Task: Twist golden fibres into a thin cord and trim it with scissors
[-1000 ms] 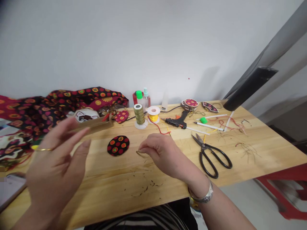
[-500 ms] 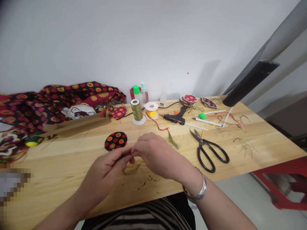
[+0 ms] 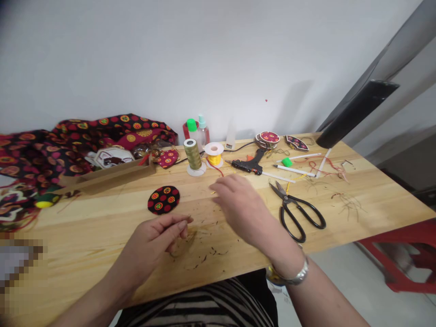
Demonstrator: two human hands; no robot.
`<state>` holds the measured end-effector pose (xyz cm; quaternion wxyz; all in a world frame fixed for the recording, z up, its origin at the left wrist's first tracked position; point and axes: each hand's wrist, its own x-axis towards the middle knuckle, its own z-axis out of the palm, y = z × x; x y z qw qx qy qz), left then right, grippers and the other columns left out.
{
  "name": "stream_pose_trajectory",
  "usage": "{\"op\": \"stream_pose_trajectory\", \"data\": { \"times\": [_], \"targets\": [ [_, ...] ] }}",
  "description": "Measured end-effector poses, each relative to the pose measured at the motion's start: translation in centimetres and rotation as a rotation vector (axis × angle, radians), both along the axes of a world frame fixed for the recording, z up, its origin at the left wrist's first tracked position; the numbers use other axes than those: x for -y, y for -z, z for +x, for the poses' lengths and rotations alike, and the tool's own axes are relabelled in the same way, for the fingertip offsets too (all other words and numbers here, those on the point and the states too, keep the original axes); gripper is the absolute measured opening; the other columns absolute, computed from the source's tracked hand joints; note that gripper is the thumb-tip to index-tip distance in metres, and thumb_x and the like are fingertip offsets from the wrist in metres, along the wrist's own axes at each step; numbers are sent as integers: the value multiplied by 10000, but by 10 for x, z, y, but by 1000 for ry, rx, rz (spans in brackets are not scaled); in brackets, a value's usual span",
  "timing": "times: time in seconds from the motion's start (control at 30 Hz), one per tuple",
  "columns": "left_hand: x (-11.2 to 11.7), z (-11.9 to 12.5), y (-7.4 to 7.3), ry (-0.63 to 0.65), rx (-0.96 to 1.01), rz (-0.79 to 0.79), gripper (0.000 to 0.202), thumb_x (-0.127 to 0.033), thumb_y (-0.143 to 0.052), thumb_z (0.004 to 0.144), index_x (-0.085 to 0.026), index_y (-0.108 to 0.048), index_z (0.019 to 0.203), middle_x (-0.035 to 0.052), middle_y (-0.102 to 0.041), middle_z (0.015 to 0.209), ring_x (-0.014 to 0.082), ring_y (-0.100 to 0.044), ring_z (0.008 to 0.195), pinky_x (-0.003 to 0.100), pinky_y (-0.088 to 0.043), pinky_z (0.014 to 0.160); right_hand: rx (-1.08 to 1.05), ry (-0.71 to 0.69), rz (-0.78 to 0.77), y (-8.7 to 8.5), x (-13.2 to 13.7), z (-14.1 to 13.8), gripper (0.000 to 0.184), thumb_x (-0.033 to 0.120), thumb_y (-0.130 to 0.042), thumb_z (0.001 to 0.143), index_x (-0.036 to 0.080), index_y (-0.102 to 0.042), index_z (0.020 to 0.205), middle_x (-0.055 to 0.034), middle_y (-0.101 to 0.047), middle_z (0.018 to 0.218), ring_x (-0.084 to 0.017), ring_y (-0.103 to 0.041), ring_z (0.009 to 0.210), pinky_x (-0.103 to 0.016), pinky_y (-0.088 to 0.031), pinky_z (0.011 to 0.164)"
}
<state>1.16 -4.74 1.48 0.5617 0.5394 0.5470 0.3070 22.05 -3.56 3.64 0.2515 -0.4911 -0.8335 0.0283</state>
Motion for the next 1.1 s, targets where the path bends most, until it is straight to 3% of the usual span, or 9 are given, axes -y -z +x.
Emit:
{"op": "stream_pose_trajectory", "data": {
  "times": [0.1,0.17,0.3,0.47,0.67,0.83,0.9,1.03,1.1],
  "targets": [
    [-1,-2,4,-40,122,-124,137,-290,-645,743,-180,-725,729,-2,-622,601,78,-417,408,207,-295,413,199,364,16,10,10,40,239,197,-499,863,104,-615,1051,-166,-636,1043,-285,-564,960,-422,-455,842],
    [-1,-3,6,-71,184,-159,141,-296,-665,729,-168,-723,742,1,-616,590,65,-403,407,196,-270,404,370,577,-88,21,21,67,254,232,-507,852,83,-620,1025,-194,-634,1016,-319,-580,924,-441,-465,801],
    [0,-3,7,-125,291,-222,156,-293,-699,696,-138,-714,711,-2,-585,550,42,-350,395,183,-231,387,472,798,-304,39,39,101,279,267,-518,834,57,-618,990,-204,-646,911,-328,-616,856,-418,-479,763],
    [-3,-4,3,-170,322,-289,162,-279,-739,640,-127,-720,691,-6,-562,518,37,-332,395,177,-215,371,411,789,-387,43,45,111,264,229,-442,864,73,-616,987,-190,-664,906,-313,-630,867,-395,-478,777],
    [-2,-11,-1,-151,243,-337,178,-292,-740,657,-122,-728,708,2,-568,525,26,-327,397,162,-191,362,410,820,-429,47,44,126,222,205,-483,807,80,-615,936,-208,-672,919,-330,-643,861,-406,-490,726],
    [4,-10,4,-212,364,-372,194,-288,-762,626,-113,-723,701,-7,-552,507,23,-320,404,150,-197,361,408,983,-505,44,42,120,277,151,-416,803,78,-580,1014,-202,-686,847,-332,-659,807,-392,-485,662],
    [5,-8,7,-252,418,-379,199,-282,-768,616,-112,-725,710,-15,-539,496,22,-313,408,143,-192,360,395,1015,-525,40,43,115,283,202,-402,832,81,-574,1021,-201,-682,836,-338,-655,806,-396,-477,669],
    [8,-4,12,-304,462,-360,196,-268,-767,614,-109,-730,722,-16,-538,493,17,-309,406,134,-184,357,378,902,-525,37,49,114,370,416,-453,830,96,-592,953,-205,-659,873,-352,-626,846,-408,-466,694],
    [9,-2,13,-312,472,-346,189,-266,-763,619,-109,-729,720,-16,-538,490,18,-314,404,134,-191,356,396,828,-535,38,51,117,359,407,-480,804,98,-596,946,-196,-647,871,-346,-612,862,-405,-464,711]
  ]
}}
